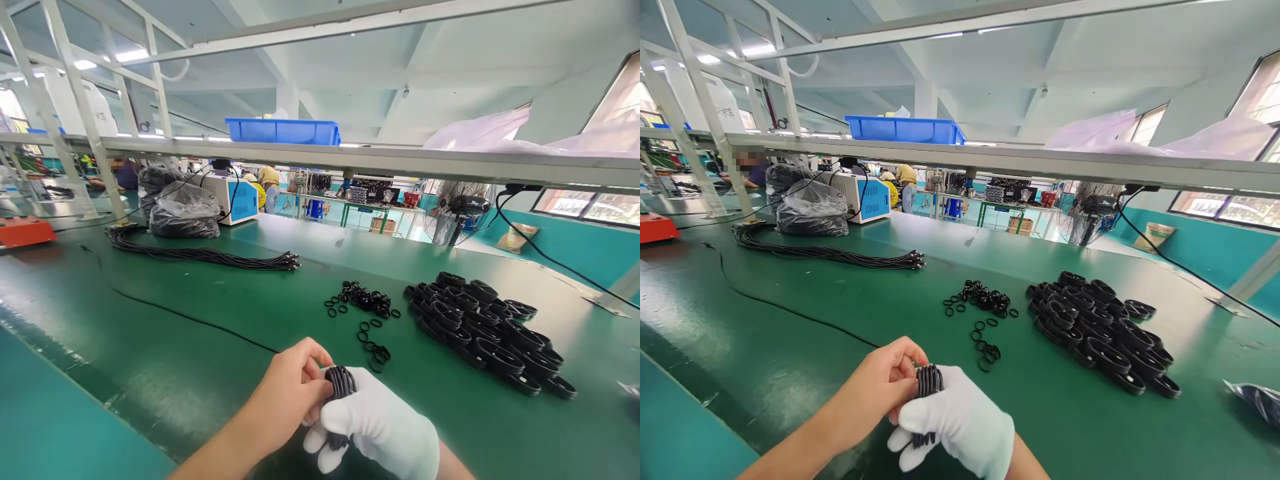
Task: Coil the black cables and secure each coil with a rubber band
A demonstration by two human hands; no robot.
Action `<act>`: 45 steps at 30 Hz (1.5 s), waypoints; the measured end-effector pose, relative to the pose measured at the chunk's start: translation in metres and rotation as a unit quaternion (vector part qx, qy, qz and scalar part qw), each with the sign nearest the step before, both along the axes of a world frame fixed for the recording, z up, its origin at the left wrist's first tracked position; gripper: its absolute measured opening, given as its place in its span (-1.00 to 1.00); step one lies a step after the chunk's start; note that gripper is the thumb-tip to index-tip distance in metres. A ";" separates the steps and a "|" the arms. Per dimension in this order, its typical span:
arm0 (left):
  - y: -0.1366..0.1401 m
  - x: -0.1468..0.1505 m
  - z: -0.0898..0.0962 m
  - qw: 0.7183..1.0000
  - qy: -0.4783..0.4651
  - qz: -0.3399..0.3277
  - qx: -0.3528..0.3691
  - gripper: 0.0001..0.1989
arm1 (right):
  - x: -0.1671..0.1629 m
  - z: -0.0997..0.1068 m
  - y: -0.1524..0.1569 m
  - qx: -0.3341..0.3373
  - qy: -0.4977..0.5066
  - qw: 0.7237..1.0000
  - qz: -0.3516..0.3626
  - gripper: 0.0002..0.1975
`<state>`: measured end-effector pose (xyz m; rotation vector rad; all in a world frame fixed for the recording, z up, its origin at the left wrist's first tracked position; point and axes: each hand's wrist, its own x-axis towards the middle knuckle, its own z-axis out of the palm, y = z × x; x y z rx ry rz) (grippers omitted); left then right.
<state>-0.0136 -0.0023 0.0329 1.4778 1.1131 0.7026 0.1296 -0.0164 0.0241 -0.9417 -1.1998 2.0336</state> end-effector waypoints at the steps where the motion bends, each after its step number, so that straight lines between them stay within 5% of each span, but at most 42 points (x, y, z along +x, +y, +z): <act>1: 0.001 0.001 -0.001 1.000 0.001 0.006 -0.009 -0.86 | 0.000 -0.001 0.000 -0.002 0.001 1.000 -0.004 -0.67; 11: 0.005 0.009 -0.004 0.969 0.217 0.025 0.112 -0.89 | -0.008 -0.011 0.000 -0.021 -0.039 0.999 -0.009 -0.78; 16: -0.004 0.000 -0.004 0.975 0.151 0.005 0.164 -0.85 | -0.008 -0.018 0.002 -0.049 -0.043 0.998 0.022 -0.86; 23: -0.006 0.005 -0.030 0.967 0.099 0.093 0.214 -0.72 | -0.012 -0.020 0.003 -0.044 -0.084 0.995 0.015 -0.93; 33: -0.011 -0.002 -0.038 0.946 0.121 0.008 0.300 -0.64 | -0.006 -0.009 0.005 -0.032 -0.011 0.999 0.008 -0.86; 37: -0.012 -0.001 -0.037 0.956 0.135 -0.007 0.261 -0.62 | -0.007 -0.007 0.005 -0.037 -0.018 0.999 -0.004 -0.90; 41: 0.017 -0.013 -0.024 0.976 0.133 -0.046 0.169 -0.64 | -0.003 -0.010 0.005 -0.044 -0.023 0.998 -0.028 -0.88; 45: 0.058 0.000 -0.023 0.971 0.173 -0.081 0.142 -0.75 | 0.007 -0.019 0.004 0.001 0.040 0.996 0.085 -0.77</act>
